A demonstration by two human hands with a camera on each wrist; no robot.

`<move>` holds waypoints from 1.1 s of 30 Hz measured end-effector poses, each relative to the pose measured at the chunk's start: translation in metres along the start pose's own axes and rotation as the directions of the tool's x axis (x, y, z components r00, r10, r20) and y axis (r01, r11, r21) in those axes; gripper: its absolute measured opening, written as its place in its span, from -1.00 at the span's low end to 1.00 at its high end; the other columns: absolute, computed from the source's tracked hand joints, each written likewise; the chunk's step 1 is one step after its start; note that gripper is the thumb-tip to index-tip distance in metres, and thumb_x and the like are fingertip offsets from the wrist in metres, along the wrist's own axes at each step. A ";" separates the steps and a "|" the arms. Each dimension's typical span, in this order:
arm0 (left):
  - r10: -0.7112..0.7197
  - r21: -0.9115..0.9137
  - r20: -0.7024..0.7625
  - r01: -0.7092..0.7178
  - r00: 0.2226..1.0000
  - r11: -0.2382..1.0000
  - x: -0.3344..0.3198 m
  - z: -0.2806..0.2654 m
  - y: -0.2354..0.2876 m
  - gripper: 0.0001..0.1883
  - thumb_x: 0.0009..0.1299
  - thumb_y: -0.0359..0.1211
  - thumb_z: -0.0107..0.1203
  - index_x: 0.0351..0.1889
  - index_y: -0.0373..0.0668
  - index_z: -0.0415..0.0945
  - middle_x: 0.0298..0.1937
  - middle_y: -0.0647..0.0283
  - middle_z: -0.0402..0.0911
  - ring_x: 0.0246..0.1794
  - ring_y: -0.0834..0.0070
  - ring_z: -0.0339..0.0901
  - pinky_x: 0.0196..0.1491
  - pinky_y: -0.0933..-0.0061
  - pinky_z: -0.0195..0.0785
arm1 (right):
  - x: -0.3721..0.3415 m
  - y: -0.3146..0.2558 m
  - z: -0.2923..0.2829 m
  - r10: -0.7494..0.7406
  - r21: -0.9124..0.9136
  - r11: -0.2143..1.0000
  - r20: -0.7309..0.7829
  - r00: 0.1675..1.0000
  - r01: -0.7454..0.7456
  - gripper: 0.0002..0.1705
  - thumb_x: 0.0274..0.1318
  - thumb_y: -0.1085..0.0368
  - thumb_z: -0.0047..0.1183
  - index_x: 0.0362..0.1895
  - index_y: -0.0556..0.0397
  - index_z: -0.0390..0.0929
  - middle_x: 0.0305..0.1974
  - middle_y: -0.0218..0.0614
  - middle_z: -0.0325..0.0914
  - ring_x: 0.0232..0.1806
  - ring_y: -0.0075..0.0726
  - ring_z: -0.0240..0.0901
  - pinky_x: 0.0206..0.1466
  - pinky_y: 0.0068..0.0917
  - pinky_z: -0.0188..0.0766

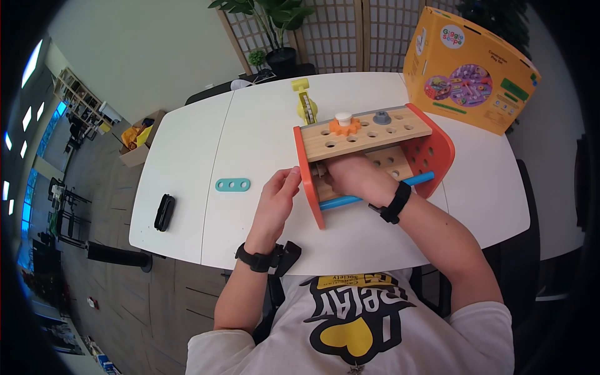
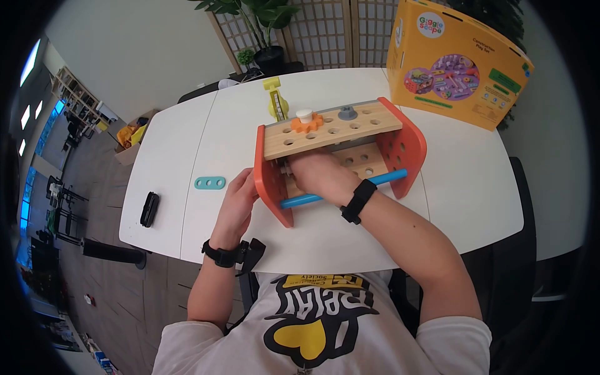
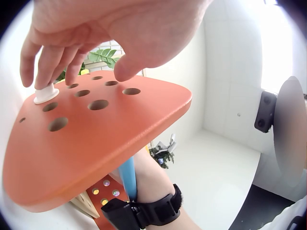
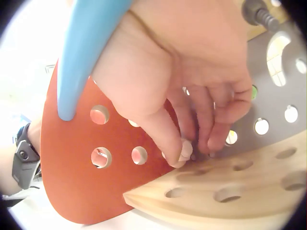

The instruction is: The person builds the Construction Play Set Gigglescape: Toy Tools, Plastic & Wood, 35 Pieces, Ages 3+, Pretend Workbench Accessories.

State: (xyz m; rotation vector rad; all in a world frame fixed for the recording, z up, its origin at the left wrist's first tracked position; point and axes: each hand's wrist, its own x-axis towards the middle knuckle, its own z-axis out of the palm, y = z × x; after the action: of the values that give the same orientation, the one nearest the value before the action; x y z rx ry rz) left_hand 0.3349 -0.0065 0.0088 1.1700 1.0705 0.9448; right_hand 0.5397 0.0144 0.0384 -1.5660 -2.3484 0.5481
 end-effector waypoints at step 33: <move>0.013 0.064 -0.023 -0.011 1.000 0.998 -0.004 0.006 0.002 -0.51 0.70 -0.07 -0.05 0.17 -0.39 0.55 0.07 0.14 0.68 0.16 0.46 0.54 0.36 0.37 0.32 | -0.002 0.002 0.004 -0.025 -0.042 0.999 -0.041 0.999 0.023 -0.65 0.11 0.55 0.10 0.02 0.17 0.64 0.00 0.03 0.67 0.09 0.10 0.61 0.12 -0.13 0.59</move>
State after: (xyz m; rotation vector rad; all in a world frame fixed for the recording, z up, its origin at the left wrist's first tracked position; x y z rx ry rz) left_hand 0.3399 -0.0111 0.0115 1.2215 1.1207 0.9419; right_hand 0.5401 0.0125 0.0339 -1.5495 -2.3588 0.4602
